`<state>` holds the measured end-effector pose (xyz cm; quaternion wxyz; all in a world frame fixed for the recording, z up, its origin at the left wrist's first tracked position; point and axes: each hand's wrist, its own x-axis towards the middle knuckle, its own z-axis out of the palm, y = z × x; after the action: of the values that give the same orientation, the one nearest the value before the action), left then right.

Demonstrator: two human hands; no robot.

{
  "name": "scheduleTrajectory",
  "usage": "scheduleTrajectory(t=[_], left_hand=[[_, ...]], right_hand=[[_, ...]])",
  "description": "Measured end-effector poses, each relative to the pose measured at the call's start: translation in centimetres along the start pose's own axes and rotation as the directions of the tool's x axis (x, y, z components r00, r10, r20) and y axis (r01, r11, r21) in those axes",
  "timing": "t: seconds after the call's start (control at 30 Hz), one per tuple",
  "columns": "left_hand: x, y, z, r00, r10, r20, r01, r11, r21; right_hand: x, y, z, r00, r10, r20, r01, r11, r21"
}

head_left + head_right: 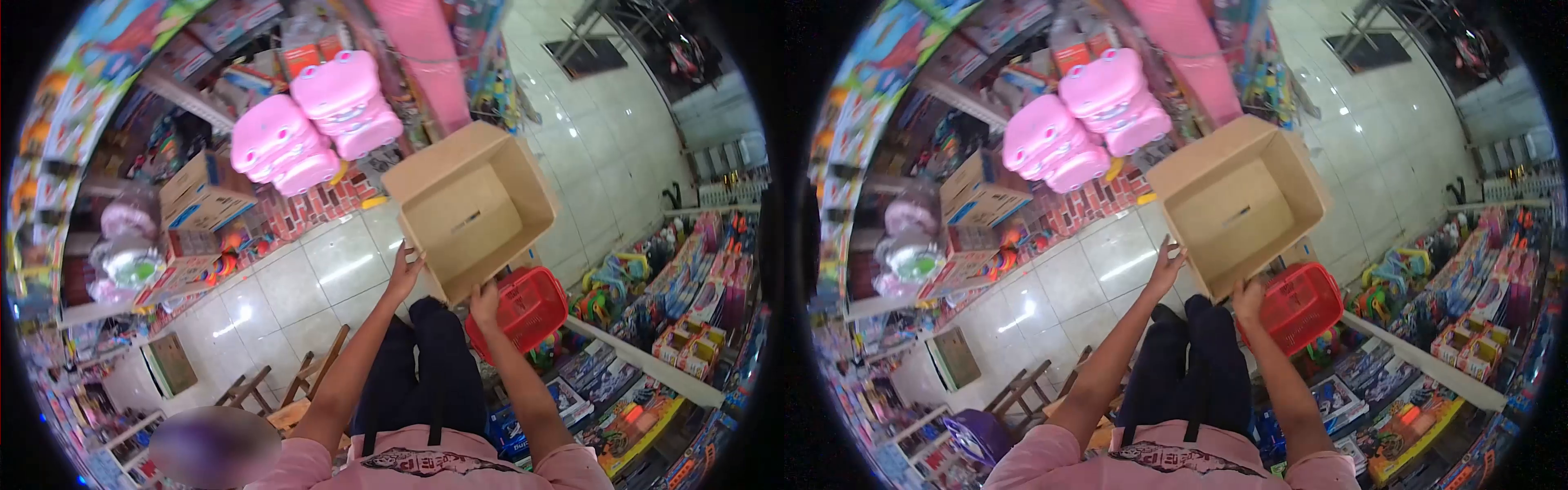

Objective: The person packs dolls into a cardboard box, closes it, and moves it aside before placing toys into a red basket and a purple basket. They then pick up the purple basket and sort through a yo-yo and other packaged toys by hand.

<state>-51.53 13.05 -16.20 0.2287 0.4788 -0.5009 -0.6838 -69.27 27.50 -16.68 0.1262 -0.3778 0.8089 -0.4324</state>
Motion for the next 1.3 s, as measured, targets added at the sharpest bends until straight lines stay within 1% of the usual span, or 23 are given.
scheduleTrajectory(t=[0.07,0.13,0.2,0.23,0.3,0.33,0.4,0.43,0.5,0.53,0.6,0.67,0.7,0.73,0.77,0.83,0.93,1.0,1.13,1.17,1.2,1.27,1.3], left_hand=[[-3.1,0.6,-3.4,0.963,0.090,-0.253,-0.110,0.991,-0.069],[-6.3,0.9,-8.1,0.909,0.154,-0.387,-0.190,0.980,-0.056],[-11.2,0.8,-13.2,0.834,0.138,-0.535,-0.066,0.986,0.152],[-13.4,0.7,-15.2,0.814,0.140,-0.564,-0.072,0.987,0.141],[-18.4,0.6,-18.2,0.669,0.215,-0.711,-0.095,0.974,0.205],[-20.8,0.7,-19.7,0.646,0.213,-0.733,-0.104,0.976,0.192],[-25.7,1.0,-21.8,0.557,0.335,-0.760,-0.118,0.938,0.327],[-27.9,1.0,-22.9,0.529,0.322,-0.785,-0.122,0.944,0.305],[-31.9,0.4,-24.6,0.500,0.080,-0.863,-0.182,0.983,-0.015],[-33.7,-0.4,-25.1,0.460,0.045,-0.887,-0.189,0.981,-0.048],[-36.8,-1.6,-26.2,0.329,0.038,-0.944,-0.289,0.955,-0.062],[-40.0,-1.3,-26.3,0.235,-0.012,-0.972,-0.270,0.960,-0.077],[-41.2,-1.8,-26.4,0.144,0.016,-0.989,-0.262,0.965,-0.023],[-42.3,-2.3,-26.5,0.052,0.043,-0.998,-0.243,0.970,0.029],[-43.6,-0.6,-26.2,0.022,-0.091,-0.996,-0.356,0.930,-0.092],[-45.1,-1.9,-26.6,-0.099,-0.147,-0.984,-0.394,0.914,-0.096],[-47.5,-2.6,-26.9,-0.267,-0.216,-0.939,-0.469,0.880,-0.070],[-49.1,-0.9,-25.9,-0.310,-0.341,-0.888,-0.639,0.766,-0.071],[-50.3,-2.3,-24.0,-0.466,-0.402,-0.788,-0.615,0.788,-0.038],[-50.5,-4.0,-23.1,-0.516,-0.429,-0.741,-0.583,0.810,-0.063],[-50.9,-3.7,-22.5,-0.563,-0.449,-0.694,-0.551,0.830,-0.090],[-51.2,-2.9,-20.9,-0.620,-0.495,-0.609,-0.593,0.804,-0.049],[-51.7,-3.0,-19.9,-0.645,-0.513,-0.567,-0.574,0.814,-0.083]], right_hand=[[-3.7,-5.8,-2.6,0.895,0.263,0.361,-0.226,0.964,-0.142],[-7.6,-7.1,-1.8,0.899,0.181,0.398,-0.164,0.983,-0.078],[-9.5,-9.5,-0.8,0.889,0.106,0.445,-0.108,0.994,-0.022],[-10.1,-11.1,-0.1,0.881,0.043,0.472,-0.058,0.998,0.018],[-11.3,-14.0,1.4,0.843,-0.108,0.528,0.096,0.994,0.049],[-11.5,-15.4,2.5,0.830,-0.136,0.541,0.126,0.991,0.056],[-11.8,-18.9,4.2,0.743,-0.264,0.615,0.224,0.964,0.142],[-11.9,-20.6,5.2,0.719,-0.289,0.632,0.256,0.956,0.146],[-12.0,-23.8,7.5,0.620,-0.485,0.617,0.433,0.867,0.247],[-12.0,-25.2,8.4,0.571,-0.504,0.648,0.458,0.851,0.257],[-12.5,-29.1,10.3,0.454,-0.439,0.775,0.355,0.887,0.295],[-13.1,-32.0,12.5,0.345,-0.470,0.813,0.408,0.855,0.321],[-13.4,-33.3,13.7,0.285,-0.488,0.825,0.439,0.832,0.341],[-13.9,-34.7,14.8,0.223,-0.494,0.840,0.453,0.816,0.360],[-14.4,-36.1,16.0,0.186,-0.492,0.851,0.406,0.827,0.389],[-15.6,-39.3,18.1,0.091,-0.485,0.870,0.364,0.829,0.425],[-17.9,-45.8,21.5,-0.022,-0.604,0.797,0.381,0.732,0.566],[-19.8,-48.8,23.8,-0.096,-0.428,0.899,0.317,0.843,0.435],[-25.0,-53.6,27.9,-0.431,-0.373,0.822,0.270,0.816,0.512],[-26.8,-53.9,28.4,-0.458,-0.460,0.761,0.253,0.753,0.607],[-28.2,-54.1,29.0,-0.496,-0.450,0.743,0.242,0.750,0.616],[-31.0,-54.3,30.2,-0.662,-0.314,0.681,0.392,0.629,0.671],[-32.5,-53.9,30.1,-0.698,-0.377,0.609,0.352,0.560,0.750]])
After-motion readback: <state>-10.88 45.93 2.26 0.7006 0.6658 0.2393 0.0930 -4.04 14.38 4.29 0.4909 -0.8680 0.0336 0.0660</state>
